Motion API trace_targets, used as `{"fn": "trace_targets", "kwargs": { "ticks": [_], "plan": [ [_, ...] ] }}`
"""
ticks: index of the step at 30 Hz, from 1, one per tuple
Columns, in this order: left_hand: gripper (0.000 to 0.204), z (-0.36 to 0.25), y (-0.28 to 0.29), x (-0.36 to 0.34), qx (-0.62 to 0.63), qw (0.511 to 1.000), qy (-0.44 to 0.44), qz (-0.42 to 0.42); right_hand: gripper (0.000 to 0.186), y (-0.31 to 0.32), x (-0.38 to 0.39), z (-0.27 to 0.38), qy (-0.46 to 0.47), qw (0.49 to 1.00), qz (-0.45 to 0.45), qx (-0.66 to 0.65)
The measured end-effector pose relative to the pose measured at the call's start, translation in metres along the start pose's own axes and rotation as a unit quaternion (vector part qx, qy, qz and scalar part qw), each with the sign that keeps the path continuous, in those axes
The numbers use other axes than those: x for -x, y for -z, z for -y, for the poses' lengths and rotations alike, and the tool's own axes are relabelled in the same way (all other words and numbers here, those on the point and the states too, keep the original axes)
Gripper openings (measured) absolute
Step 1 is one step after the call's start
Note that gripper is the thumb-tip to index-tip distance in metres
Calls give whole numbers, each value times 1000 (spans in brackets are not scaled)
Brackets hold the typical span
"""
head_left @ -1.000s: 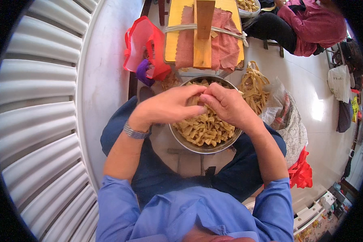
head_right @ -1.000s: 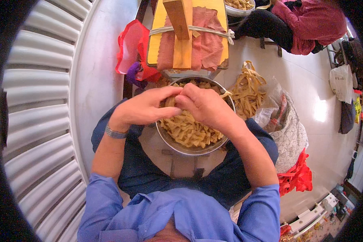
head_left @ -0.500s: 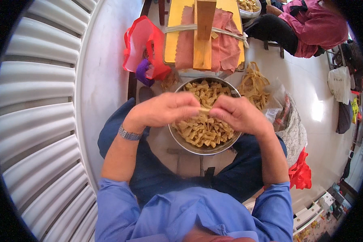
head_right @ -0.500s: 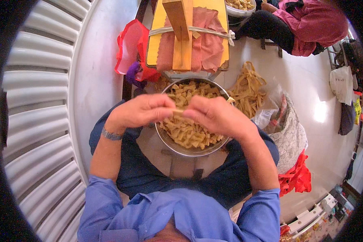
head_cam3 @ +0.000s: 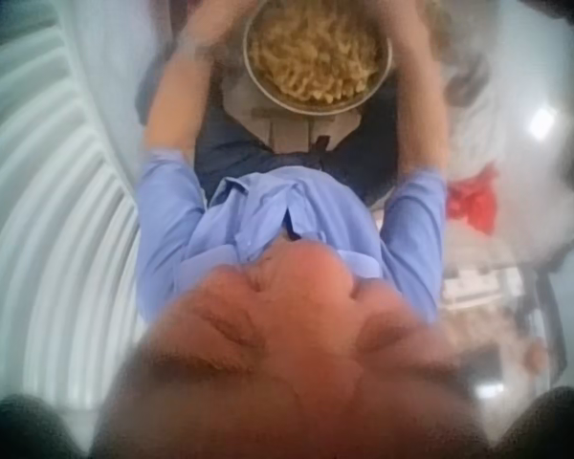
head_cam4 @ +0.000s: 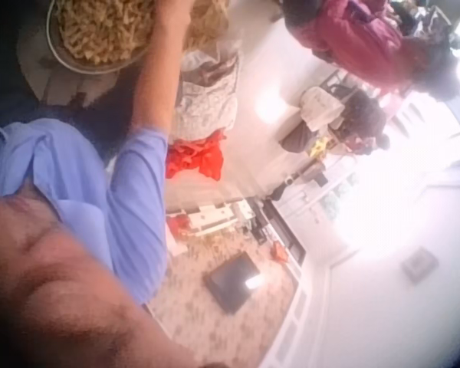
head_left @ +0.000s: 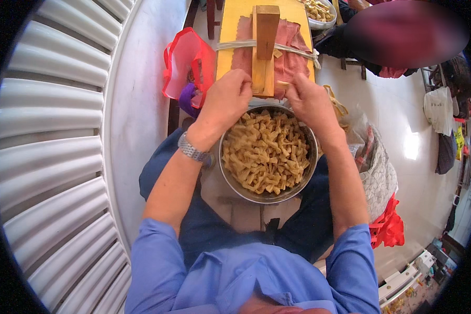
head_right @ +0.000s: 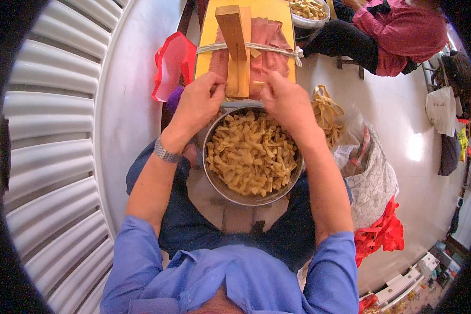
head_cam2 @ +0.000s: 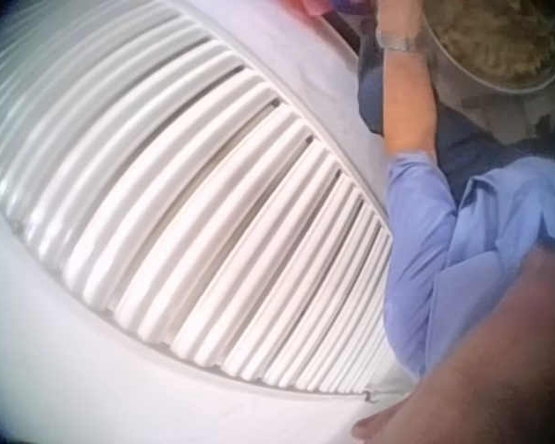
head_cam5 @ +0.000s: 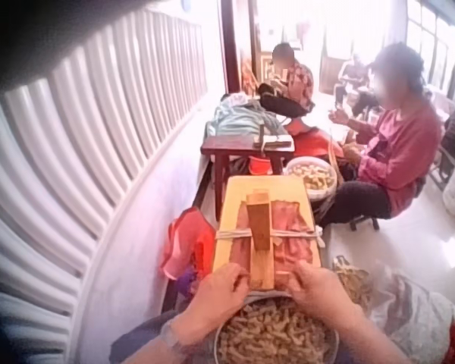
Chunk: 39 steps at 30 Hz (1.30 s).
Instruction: The person picks up strips of dough by hand, twists and loops them into intricate knot-like shapes, and places the completed pieces into a metal bowl.
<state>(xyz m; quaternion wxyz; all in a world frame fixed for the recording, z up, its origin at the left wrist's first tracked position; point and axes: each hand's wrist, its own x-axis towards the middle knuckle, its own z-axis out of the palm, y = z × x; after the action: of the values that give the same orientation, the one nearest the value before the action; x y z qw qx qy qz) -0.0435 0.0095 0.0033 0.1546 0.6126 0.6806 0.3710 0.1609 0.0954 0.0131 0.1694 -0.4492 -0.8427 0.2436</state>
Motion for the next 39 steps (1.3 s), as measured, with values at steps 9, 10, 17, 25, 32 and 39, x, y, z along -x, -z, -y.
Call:
{"fn": "trace_targets", "kwargs": {
  "ticks": [9,10,17,25,32,39],
  "plan": [
    [55,-20,31,14,343,853,308,246,14,27,25,25,184,967,37,-175],
    [55,-15,29,18,397,815,310,285,17,28,30,27,186,964,37,-186],
    [44,-47,4,32,604,714,221,276,25,26,46,62,389,896,12,-212],
    [34,-74,8,10,705,643,233,186,21,39,47,57,357,896,-12,-263],
    [43,-72,-8,23,598,738,211,232,21,48,53,42,253,905,-5,-343],
    [27,-59,-17,39,581,705,288,286,29,43,52,28,277,934,-59,-219]
  ]
}}
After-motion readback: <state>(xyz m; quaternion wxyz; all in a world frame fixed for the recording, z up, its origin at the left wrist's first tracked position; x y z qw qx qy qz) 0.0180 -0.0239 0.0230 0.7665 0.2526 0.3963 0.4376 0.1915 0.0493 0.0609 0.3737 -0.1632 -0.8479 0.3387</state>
